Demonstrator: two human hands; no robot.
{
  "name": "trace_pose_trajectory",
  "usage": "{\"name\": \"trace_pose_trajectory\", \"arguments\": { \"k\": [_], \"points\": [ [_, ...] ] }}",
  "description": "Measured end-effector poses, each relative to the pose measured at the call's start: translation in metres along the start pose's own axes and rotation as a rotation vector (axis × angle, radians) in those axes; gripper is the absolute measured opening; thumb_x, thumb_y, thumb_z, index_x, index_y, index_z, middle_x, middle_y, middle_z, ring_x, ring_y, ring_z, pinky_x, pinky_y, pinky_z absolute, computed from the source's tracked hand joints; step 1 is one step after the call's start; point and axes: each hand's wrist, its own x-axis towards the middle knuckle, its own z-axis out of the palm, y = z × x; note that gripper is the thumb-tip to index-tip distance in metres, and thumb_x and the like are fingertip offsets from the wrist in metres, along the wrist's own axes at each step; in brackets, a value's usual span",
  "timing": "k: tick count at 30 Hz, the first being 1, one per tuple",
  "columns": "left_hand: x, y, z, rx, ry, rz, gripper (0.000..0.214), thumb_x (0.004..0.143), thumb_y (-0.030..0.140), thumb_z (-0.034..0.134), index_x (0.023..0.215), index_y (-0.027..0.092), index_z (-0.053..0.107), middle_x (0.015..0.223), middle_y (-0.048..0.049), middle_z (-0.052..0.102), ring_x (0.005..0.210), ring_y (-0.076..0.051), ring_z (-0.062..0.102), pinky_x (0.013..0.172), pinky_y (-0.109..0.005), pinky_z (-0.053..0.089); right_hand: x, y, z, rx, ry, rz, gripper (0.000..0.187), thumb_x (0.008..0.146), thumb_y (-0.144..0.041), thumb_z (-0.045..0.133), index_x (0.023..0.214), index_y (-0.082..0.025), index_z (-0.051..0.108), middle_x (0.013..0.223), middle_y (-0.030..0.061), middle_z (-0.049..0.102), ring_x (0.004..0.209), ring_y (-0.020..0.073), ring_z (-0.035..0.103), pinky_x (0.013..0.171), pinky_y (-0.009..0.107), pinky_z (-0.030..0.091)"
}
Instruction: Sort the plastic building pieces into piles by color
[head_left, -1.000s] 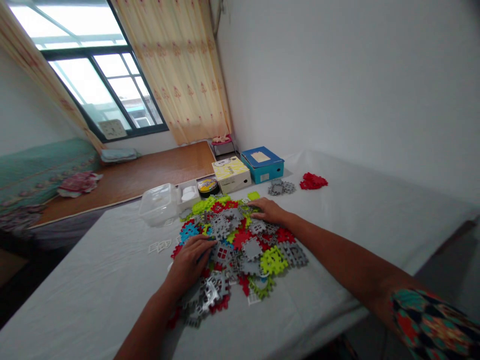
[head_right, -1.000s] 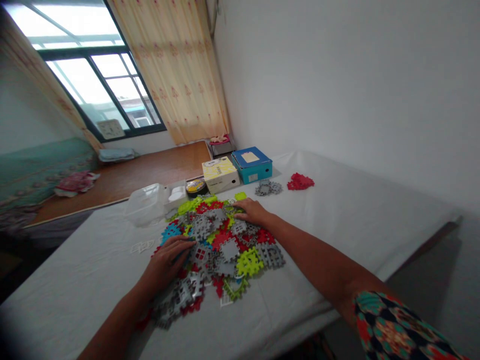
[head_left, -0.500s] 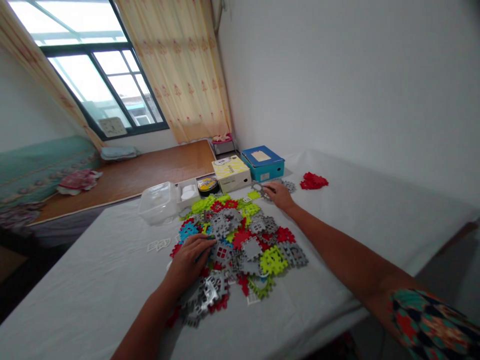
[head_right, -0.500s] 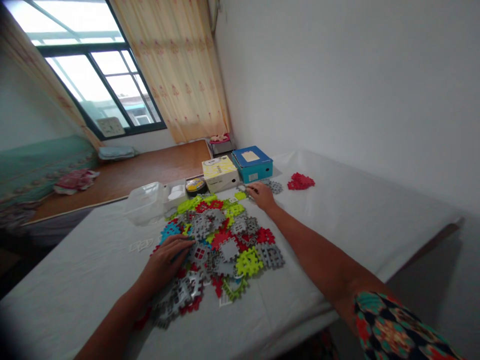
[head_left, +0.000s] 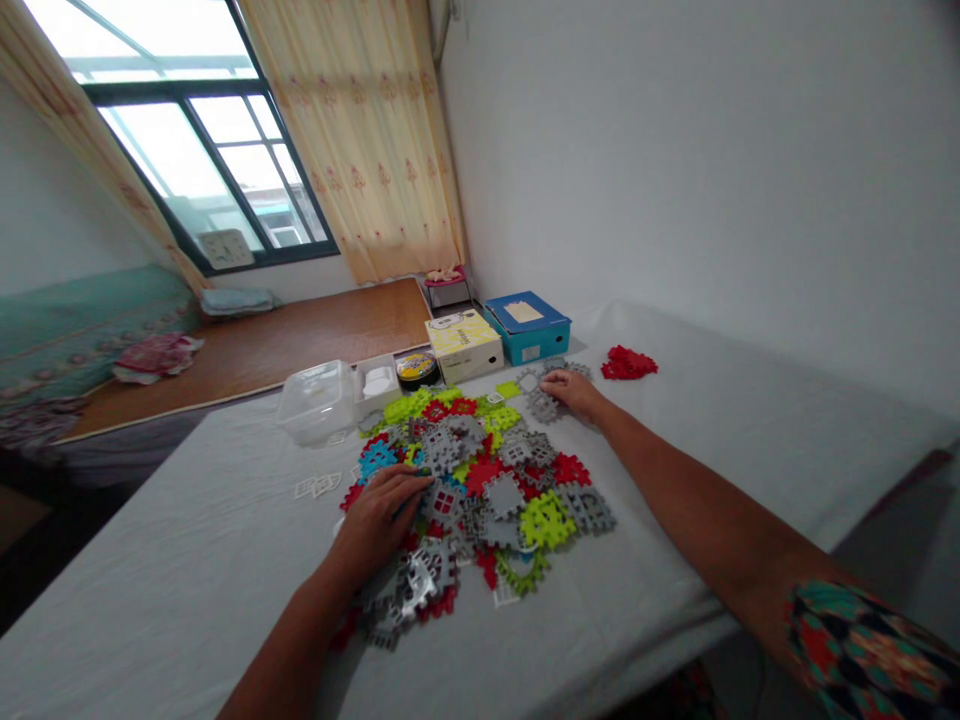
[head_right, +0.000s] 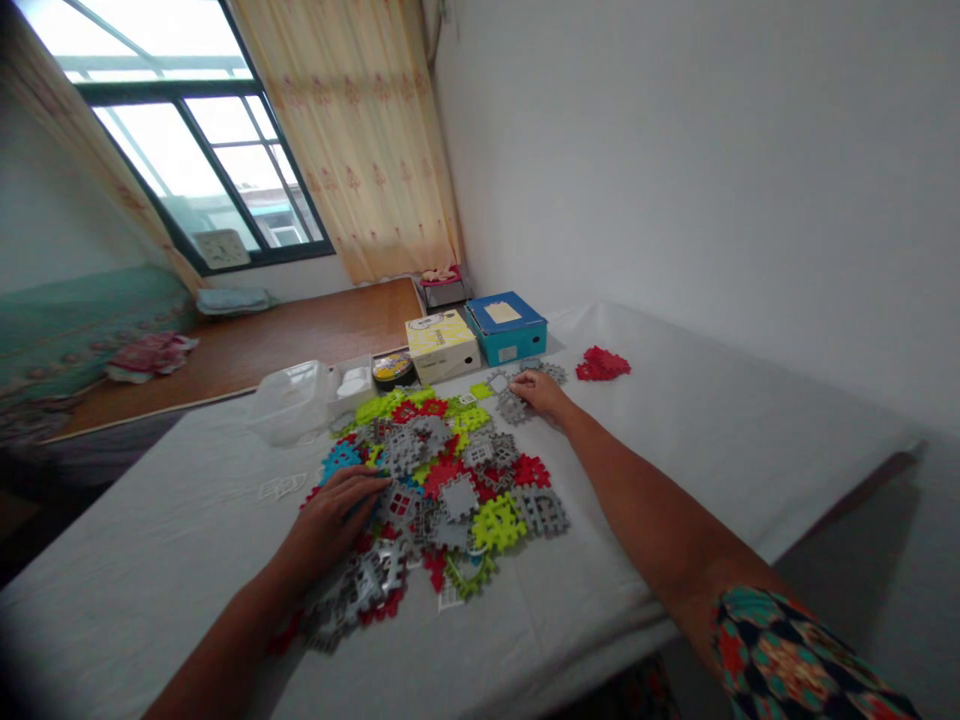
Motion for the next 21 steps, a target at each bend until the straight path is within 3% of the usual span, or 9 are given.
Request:
{"name": "trace_pose_trajectory", "arguments": {
  "k": [4,10,12,16,21],
  "points": [
    [0.0,0.0,0.0,0.0,-0.009,-0.008,0.025,0.093,0.025,0.051,0.109,0.025,0.07,0.109,-0.0077,0.07,0.105,-0.02,0.063,0.091,-0.038,0.054,0.006,-0.003,-0.006,-0.032,0.161,0.043,0.026,0.07,-0.038,0.063,0.084,-0.017,0.061,0.067,-0.0005,0.06,0.057,0.0117,0.05,0.049,0.021,0.038],
    [-0.001,-0.002,0.002,0.002,0.001,-0.003,0.024,0.092,0.024,0.052,0.108,0.024,0.07,0.108,-0.0074,0.07,0.105,-0.02,0.063,0.091,-0.038,0.054,0.003,-0.01,-0.014,-0.048,0.179,0.014,0.031,0.07,-0.035,0.063,0.092,-0.014,0.067,0.071,0.0005,0.062,0.061,0.0113,0.05,0.055,0.022,0.039],
    [-0.001,-0.002,0.001,0.001,0.012,0.001,0.024,0.092,0.024,0.052,0.109,0.025,0.069,0.107,-0.0066,0.07,0.105,-0.02,0.063,0.091,-0.037,0.053,-0.005,-0.019,-0.006,-0.052,0.042,-0.029,0.034,0.07,-0.037,0.065,0.095,-0.014,0.069,0.071,0.0001,0.063,0.06,0.0104,0.049,0.056,0.022,0.038],
    [0.004,0.006,-0.006,0.004,0.128,-0.051,0.024,0.092,0.025,0.052,0.11,0.024,0.068,0.106,-0.0059,0.071,0.105,-0.02,0.062,0.094,-0.039,0.05,-0.035,-0.048,0.03,-0.098,-0.397,-0.214,0.041,0.078,-0.043,0.064,0.105,-0.013,0.07,0.068,-0.002,0.06,0.055,0.0087,0.043,0.054,0.022,0.035],
    [0.011,0.026,-0.01,-0.102,0.175,-0.158,0.039,0.089,0.033,0.058,0.127,0.023,0.058,0.104,-0.0056,0.072,0.111,-0.023,0.06,0.097,-0.042,0.048,-0.081,-0.075,0.08,-0.084,-0.703,-0.41,0.034,0.085,-0.036,0.061,0.111,-0.016,0.068,0.077,-0.0001,0.064,0.064,0.0104,0.053,0.061,0.022,0.04]
  ]
}}
